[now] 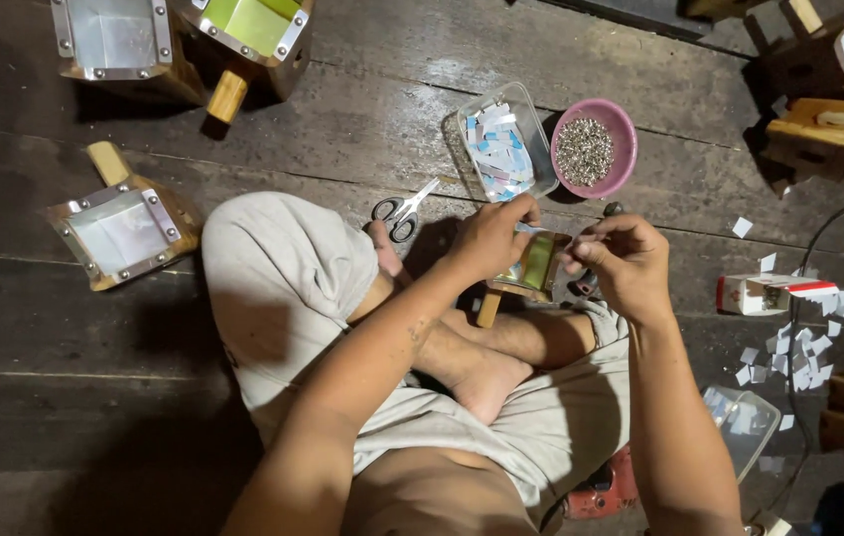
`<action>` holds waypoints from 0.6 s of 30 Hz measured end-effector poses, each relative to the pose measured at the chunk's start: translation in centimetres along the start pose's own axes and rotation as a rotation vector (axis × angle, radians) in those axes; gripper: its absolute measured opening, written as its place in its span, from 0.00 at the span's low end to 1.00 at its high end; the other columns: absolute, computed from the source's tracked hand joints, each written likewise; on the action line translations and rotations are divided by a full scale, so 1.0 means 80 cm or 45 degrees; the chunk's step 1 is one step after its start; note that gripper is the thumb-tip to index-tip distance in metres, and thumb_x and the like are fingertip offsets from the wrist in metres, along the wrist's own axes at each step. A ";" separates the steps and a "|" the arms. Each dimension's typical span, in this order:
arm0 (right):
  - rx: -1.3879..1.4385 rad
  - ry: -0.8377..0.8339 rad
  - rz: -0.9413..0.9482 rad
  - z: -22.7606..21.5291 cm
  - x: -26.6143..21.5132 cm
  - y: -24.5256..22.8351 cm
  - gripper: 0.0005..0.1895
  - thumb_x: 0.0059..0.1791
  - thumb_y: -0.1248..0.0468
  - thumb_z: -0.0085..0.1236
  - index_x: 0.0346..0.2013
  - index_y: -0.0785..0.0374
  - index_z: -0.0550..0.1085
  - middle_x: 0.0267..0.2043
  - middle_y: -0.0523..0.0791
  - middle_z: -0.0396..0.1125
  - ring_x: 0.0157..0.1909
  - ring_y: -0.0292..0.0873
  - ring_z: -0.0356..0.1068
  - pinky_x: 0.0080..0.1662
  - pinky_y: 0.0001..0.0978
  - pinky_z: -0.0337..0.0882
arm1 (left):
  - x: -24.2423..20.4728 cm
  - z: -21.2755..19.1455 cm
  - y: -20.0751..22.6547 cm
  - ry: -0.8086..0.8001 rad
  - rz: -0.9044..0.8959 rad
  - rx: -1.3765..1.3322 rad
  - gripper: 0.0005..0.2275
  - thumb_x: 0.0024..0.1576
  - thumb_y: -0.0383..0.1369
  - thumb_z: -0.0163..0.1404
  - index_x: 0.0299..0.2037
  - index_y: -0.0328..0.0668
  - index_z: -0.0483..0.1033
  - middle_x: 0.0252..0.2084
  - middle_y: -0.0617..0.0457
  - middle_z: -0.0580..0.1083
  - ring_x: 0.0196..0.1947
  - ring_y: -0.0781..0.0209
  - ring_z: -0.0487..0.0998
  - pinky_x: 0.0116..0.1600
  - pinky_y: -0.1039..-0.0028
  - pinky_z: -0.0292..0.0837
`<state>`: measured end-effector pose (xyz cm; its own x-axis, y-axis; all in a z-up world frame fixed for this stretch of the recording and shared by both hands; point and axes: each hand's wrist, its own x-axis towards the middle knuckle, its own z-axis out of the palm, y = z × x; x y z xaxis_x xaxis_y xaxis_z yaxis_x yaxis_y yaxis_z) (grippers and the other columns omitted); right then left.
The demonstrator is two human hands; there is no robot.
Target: Assembling small wooden lanterns or boxes using a hammer, power drill, and scissors while sitting on the floor.
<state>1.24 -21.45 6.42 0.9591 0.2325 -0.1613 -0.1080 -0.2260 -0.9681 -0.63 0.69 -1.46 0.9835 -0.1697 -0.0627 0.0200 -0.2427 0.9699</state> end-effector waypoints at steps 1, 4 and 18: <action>0.215 0.042 0.001 0.002 0.000 0.003 0.18 0.45 0.80 0.67 0.45 0.75 0.70 0.36 0.59 0.70 0.32 0.49 0.76 0.31 0.36 0.81 | -0.002 -0.005 0.005 -0.010 -0.005 -0.008 0.10 0.55 0.29 0.54 0.44 0.56 0.70 0.42 0.50 0.81 0.49 0.46 0.82 0.52 0.52 0.78; 0.472 0.074 -0.004 -0.004 0.003 0.016 0.15 0.47 0.79 0.64 0.44 0.70 0.69 0.32 0.56 0.68 0.26 0.47 0.73 0.22 0.30 0.75 | -0.004 -0.012 0.011 -0.017 -0.009 -0.020 0.11 0.55 0.29 0.55 0.44 0.55 0.70 0.43 0.49 0.81 0.50 0.45 0.82 0.52 0.51 0.78; 0.566 0.004 -0.075 0.001 -0.006 0.016 0.13 0.45 0.84 0.61 0.38 0.70 0.69 0.32 0.56 0.65 0.33 0.48 0.69 0.30 0.31 0.73 | -0.002 -0.007 0.004 -0.024 -0.010 -0.017 0.11 0.54 0.31 0.57 0.43 0.55 0.70 0.42 0.51 0.81 0.50 0.47 0.82 0.53 0.52 0.78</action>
<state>0.65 -21.80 5.23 0.9678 0.2297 -0.1033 -0.1543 0.2166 -0.9640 -0.72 1.16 -0.99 0.9798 -0.1857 -0.0747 0.0303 -0.2313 0.9724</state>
